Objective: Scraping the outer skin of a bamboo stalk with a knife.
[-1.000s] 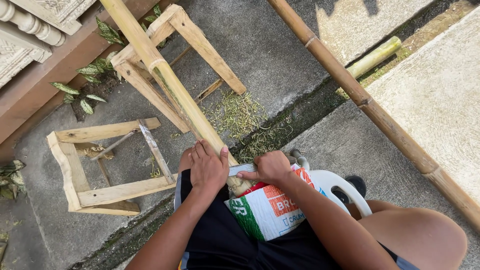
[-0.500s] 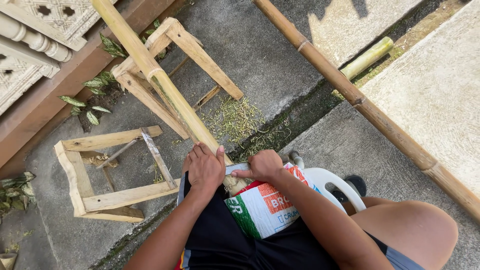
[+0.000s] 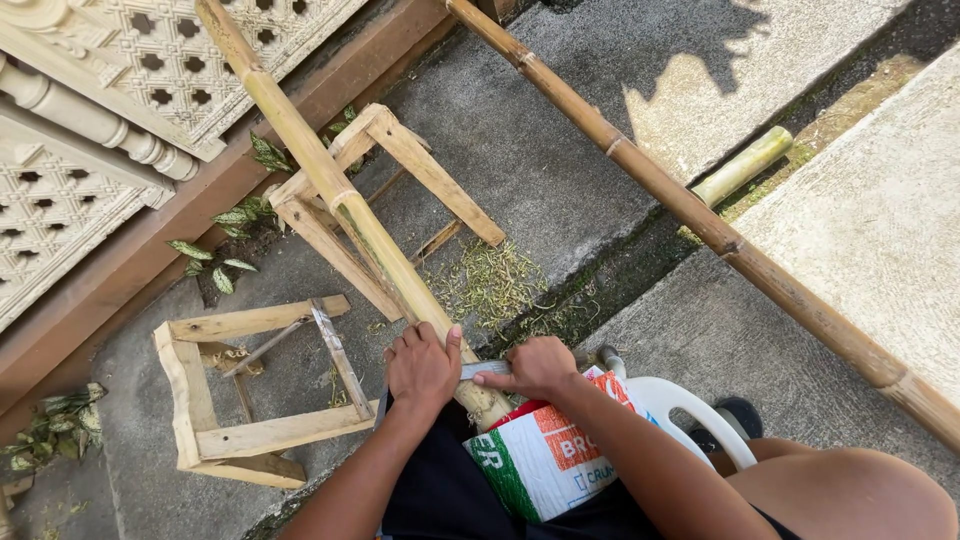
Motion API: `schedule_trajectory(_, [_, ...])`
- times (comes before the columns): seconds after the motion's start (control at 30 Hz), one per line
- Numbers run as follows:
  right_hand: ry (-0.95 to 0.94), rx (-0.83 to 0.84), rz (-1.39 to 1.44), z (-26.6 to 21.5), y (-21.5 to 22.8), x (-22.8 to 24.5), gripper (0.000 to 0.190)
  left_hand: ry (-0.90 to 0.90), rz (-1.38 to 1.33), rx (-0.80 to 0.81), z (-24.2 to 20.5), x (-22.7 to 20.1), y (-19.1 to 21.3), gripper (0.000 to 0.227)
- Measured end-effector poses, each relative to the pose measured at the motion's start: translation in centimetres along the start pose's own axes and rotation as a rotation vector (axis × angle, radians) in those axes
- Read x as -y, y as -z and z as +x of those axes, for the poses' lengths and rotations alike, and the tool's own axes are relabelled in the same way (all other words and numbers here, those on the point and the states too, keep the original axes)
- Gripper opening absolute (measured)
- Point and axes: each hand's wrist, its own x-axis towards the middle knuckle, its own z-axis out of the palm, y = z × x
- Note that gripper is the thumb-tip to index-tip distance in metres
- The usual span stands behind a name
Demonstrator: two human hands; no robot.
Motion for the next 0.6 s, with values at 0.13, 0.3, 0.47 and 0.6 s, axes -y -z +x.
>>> schedule_trajectory(0.13, [-0.026,0.07,0.009,-1.6,-0.3,0.7,0.096,-0.017,-0.07,-0.105,-0.7,0.2,-1.1,0.077])
schedule_trajectory(0.3, [0.004,0.044,-0.032,0.9,0.5,1.4,0.098,0.056,-0.125,0.106,0.1,0.1,3.8,0.068])
schedule_trajectory(0.47, [0.034,0.017,-0.019,0.4,0.8,1.0,0.098,0.071,-0.174,0.07,-0.7,0.5,2.0,0.073])
schedule_trajectory(0.6, [0.011,0.057,0.005,-0.8,1.2,1.1,0.098,0.052,-0.165,0.04,-0.5,0.0,1.2,0.087])
